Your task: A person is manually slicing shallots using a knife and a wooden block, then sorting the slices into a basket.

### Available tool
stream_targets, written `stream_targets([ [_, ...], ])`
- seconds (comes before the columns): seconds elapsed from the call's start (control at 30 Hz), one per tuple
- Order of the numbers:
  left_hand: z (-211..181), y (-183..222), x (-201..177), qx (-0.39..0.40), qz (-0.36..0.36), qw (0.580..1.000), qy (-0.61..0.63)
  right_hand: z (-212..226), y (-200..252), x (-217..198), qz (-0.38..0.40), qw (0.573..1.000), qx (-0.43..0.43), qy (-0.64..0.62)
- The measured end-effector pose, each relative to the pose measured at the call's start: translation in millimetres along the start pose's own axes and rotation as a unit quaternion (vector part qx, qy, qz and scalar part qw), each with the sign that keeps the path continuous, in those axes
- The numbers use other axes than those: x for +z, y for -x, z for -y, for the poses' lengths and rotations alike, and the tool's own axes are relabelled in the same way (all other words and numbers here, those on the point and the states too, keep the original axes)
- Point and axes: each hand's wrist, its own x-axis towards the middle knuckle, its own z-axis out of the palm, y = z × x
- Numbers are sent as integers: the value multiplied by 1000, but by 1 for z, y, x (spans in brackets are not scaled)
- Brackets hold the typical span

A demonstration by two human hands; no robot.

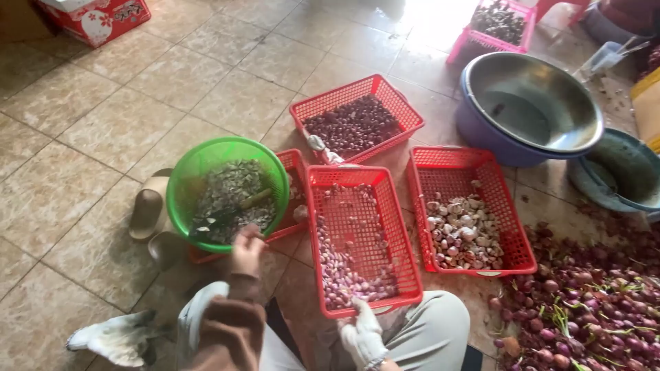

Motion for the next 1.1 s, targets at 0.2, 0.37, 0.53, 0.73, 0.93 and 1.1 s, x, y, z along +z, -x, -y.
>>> stream_targets([
  [0.2,-43,-104,-87,156,-73,774,-609,-43,-7,17,-11,995,10,-98],
  [0.37,-45,-151,-104,-92,100,614,-777,-22,-36,29,-13,993,51,-104],
  [0.53,-39,-145,-114,-11,34,709,-704,-30,-64,33,-30,999,-12,-26],
  [0.73,-43,-118,-125,-63,40,798,-598,-90,-55,33,-53,997,16,-57],
  [0.93,-54,-53,-103,-5,39,868,-494,-161,29,64,15,975,220,10],
  [1.1,-33,4,-70,16,119,952,-281,-98,115,84,352,827,302,317],
])
